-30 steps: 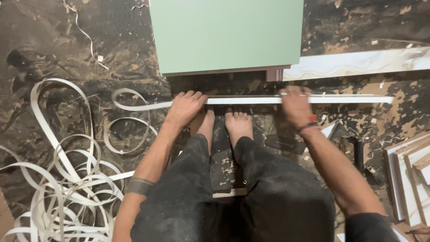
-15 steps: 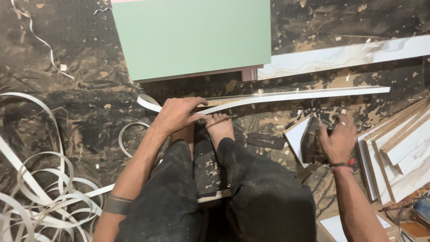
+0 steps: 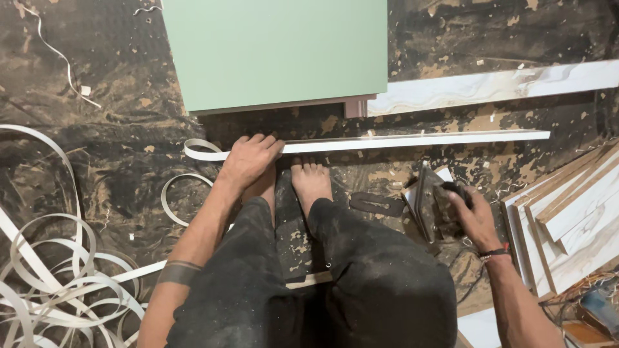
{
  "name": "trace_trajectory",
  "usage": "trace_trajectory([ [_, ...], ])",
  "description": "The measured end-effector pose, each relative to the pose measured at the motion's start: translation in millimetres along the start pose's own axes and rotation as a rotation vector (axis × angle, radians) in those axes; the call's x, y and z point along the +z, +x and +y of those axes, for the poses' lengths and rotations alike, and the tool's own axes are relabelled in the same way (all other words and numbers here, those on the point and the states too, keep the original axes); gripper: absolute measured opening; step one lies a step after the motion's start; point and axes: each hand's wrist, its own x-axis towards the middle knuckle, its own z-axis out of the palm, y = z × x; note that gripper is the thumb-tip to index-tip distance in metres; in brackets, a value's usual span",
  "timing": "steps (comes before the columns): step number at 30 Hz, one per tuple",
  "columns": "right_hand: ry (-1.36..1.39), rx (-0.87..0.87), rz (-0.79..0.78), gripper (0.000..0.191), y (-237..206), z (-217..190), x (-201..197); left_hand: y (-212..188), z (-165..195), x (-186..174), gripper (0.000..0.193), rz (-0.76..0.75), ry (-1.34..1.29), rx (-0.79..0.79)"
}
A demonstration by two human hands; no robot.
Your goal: The person sits on the workshop floor and uses a hand plane to smooth the edges of long white and colored board strips, working one strip at a time across their lap. They plane a white strip, then a marble-patterned strip, then a green and a pink strip, setting finished pieces aside.
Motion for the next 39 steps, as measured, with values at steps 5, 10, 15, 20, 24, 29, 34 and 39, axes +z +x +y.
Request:
trace_trajectory([
  [5, 0.139, -0.015, 0.059, 0.039, 25.5, -40.5, -1.7, 3.7, 6.0, 0.8, 0.017, 0.026, -0.11, -0.067],
  [10, 0.087, -0.309, 0.175, 0.033, 84.6, -78.2, 18.3, 2.3, 9.8, 4.4, 0.013, 0.026, -0.127, -0.15],
  [15, 0.088, -0.278, 0.076, 0.034, 101.0, -103.5, 37.7, -0.6, 10.2, 10.8, 0.012, 0.072, -0.186, -0.173],
  [20, -0.086, -0.375, 0.023, 0.044, 81.8, -150.5, 88.0, 0.3, 9.4, 13.4, 0.011, 0.048, -0.19, -0.205],
  [24, -0.006, -0.436, -0.101, 0.045, 54.1, -207.2, 137.6, -2.1, 9.4, 13.6, 0.011, 0.038, -0.186, -0.211],
  [29, 0.045, -0.379, -0.188, 0.045, 34.9, -256.6, 171.4, -5.7, 7.4, 15.6, 0.014, 0.08, -0.203, -0.22],
  [34, 0.084, -0.41, -0.151, 0.043, 44.9, -237.7, 166.4, -6.7, 7.6, 18.2, 0.016, 0.067, -0.188, -0.248],
  [39, 0.119, -0.556, -0.042, 0.04, 75.6, -176.0, 113.7, -6.5, 11.4, 19.3, 0.017, 0.049, -0.153, -0.277],
])
